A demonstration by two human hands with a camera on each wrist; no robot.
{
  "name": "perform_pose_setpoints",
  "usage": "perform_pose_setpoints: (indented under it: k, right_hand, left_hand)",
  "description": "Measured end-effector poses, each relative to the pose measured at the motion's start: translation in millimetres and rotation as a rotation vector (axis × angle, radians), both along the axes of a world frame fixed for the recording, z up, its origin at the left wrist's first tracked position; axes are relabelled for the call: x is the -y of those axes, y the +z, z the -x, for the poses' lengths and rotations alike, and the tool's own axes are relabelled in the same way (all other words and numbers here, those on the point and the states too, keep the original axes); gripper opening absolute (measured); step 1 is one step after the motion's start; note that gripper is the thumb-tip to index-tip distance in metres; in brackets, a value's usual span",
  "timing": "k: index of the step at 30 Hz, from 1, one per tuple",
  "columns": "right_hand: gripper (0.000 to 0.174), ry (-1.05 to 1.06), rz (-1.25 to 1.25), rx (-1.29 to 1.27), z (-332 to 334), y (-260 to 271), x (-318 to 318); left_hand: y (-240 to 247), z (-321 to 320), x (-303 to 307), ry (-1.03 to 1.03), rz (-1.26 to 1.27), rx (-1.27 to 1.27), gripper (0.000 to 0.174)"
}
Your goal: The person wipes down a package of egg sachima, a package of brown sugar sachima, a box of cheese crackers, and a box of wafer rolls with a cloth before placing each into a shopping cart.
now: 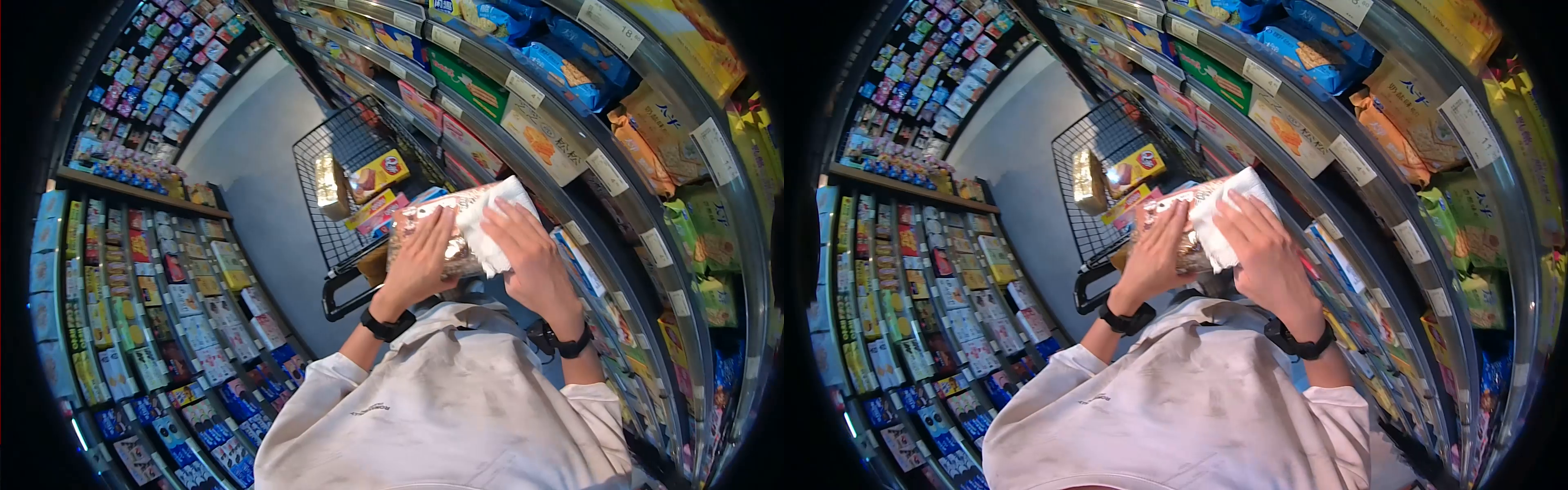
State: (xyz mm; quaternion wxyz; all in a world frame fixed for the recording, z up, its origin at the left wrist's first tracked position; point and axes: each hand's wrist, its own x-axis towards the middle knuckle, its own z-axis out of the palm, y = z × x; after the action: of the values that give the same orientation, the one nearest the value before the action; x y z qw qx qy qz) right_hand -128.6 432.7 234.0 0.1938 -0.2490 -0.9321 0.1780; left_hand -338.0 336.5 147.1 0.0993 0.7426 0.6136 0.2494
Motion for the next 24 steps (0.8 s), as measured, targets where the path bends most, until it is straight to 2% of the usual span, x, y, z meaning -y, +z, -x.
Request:
perform_pose_setpoints:
  k: [1,5,10,13,16,18,20,21,23,24]
  right_hand:
    - [0.042,0.052,0.007,-0.004,-1.3,-7.0,-1.4]
    - [0.037,0.198,0.068,-0.007,0.0,-22.5,-3.4]
    - [0.042,0.351,0.176,-0.057,-0.3,-32.6,-19.3]
    - [0.047,0.193,0.422,-0.310,1.9,-23.3,-30.8]
    - [0.046,0.122,0.550,-0.447,0.1,-39.2,-42.9]
    - [0.045,0.066,0.577,-0.431,-2.3,-45.8,-44.7]
    - [0.039,-0.066,0.628,-0.418,-5.5,-67.7,-41.6]
    - [0.039,-0.083,0.619,-0.412,-7.5,-74.7,-37.6]
    - [0.032,-0.305,0.688,-0.349,-11.8,-86.8,-26.7]
    - [0.032,-0.316,0.674,-0.341,-11.9,-93.0,-24.2]
  left_hand:
    - [0.7,-4.8,-2.5,-0.011,0.024,-0.039,0.123]
    - [-9.1,-19.8,-4.8,-0.002,0.064,-0.076,0.122]
    - [-20.3,-12.0,8.2,0.135,0.101,-0.054,0.124]
    - [-12.1,8.1,13.9,0.392,0.189,0.224,0.123]
    - [-24.1,42.3,11.0,0.443,-0.003,0.673,0.112]
    - [-12.5,69.6,11.0,0.613,0.100,0.872,0.092]
    - [-29.9,109.5,4.9,0.760,0.019,0.841,0.073]
    - [-40.0,128.5,-0.4,0.778,-0.004,1.044,0.067]
    - [-44.2,157.9,-15.8,0.763,-0.009,1.408,0.058]
    - [-58.4,178.9,-23.1,0.668,0.072,1.675,0.064]
